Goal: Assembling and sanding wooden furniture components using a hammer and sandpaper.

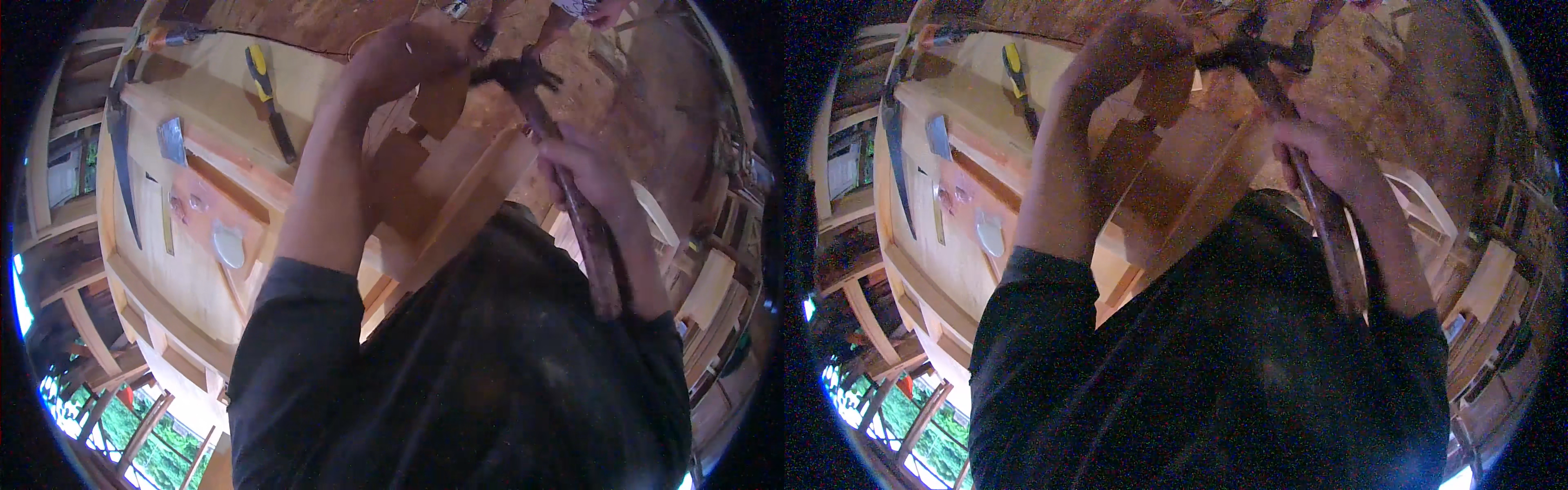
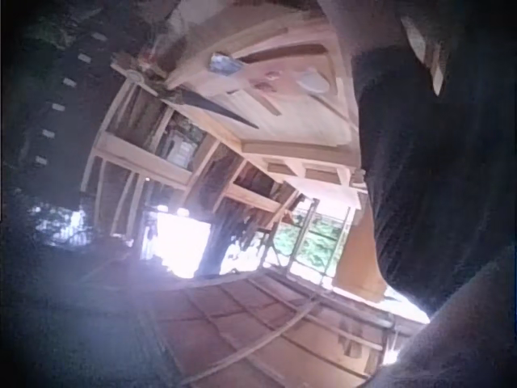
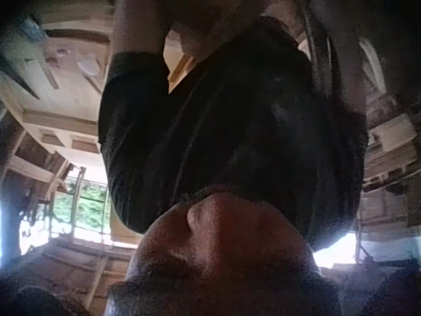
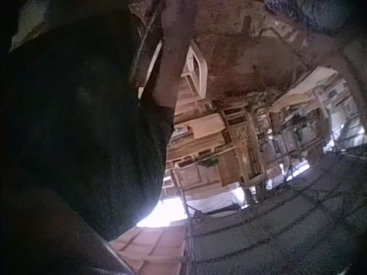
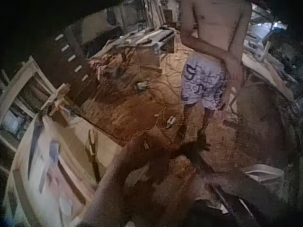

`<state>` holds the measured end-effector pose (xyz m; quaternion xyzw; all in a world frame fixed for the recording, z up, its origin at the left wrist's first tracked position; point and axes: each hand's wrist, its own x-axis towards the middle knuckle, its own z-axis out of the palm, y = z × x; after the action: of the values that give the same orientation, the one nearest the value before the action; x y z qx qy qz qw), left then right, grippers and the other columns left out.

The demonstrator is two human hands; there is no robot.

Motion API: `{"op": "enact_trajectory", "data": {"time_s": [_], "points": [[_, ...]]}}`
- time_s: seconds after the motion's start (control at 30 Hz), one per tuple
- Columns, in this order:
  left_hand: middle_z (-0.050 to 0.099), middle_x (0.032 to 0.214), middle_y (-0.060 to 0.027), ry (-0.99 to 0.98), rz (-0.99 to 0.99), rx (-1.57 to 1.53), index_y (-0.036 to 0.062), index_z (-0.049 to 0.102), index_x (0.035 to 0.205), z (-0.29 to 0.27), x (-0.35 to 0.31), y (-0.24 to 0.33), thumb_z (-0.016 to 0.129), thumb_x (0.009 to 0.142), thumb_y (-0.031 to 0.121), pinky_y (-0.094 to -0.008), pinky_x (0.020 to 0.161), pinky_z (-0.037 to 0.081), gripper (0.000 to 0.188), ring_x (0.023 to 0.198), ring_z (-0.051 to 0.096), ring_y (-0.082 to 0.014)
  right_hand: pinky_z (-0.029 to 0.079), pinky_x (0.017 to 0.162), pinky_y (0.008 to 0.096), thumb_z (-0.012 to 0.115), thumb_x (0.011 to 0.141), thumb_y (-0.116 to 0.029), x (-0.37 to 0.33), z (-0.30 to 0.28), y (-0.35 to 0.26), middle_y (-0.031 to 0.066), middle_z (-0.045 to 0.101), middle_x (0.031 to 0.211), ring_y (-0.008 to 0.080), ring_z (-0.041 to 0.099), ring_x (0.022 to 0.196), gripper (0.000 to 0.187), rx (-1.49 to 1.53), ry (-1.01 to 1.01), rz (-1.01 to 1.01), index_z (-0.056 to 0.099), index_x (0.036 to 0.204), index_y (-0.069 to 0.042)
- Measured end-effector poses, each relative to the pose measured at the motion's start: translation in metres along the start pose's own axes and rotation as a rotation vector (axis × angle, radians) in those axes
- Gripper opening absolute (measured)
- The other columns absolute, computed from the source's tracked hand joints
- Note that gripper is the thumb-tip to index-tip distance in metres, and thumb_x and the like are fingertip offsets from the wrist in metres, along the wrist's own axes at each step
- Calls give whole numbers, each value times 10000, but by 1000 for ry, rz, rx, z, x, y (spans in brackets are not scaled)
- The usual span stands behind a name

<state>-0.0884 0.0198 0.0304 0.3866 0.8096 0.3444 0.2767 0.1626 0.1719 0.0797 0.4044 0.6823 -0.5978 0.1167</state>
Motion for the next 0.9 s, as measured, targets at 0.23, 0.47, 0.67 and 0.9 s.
{"op": "enact_trajectory", "data": {"time_s": [0.23, 0.47, 0.67, 0.9], "points": [[675, 1003, -138, 66, -33, 224, 95, 563, 1167, 8, -9, -11, 668, 860, 258, -384, 815, 527, 363, 945, 659, -301, 444, 451, 279, 602, 843, -225, 15, -29, 8, 21, 544, 670, 130, 533, 494, 238, 128, 88, -129, 559, 1008, -58], [694, 1024, -81, -41, -499, -423, 68, 651, 989, 30, -21, 12, 672, 817, 289, -379, 827, 534, 281, 898, 675, -254, 446, 477, 298, 691, 779, -261, 82, -53, -24, 36, 559, 696, 133, 551, 534, 349, -416, 307, -615, 547, 973, -9], [673, 832, -65, -216, 309, 383, 62, 677, 989, 19, -12, -6, 748, 776, 396, -325, 712, 536, 403, 761, 651, -184, 493, 628, 356, 683, 759, -217, 140, -49, -32, 73, 581, 752, 214, 597, 685, 425, -669, 91, -248, 565, 1093, 17], [699, 1025, -92, -440, 242, 284, 186, 658, 1158, 28, -7, -15, 618, 800, 174, -389, 787, 553, 361, 928, 686, -278, 504, 768, 406, 670, 829, -302, 119, -57, -82, 240, 620, 1085, 209, 619, 869, 553, -710, 264, -366, 509, 1333, -139]]}}
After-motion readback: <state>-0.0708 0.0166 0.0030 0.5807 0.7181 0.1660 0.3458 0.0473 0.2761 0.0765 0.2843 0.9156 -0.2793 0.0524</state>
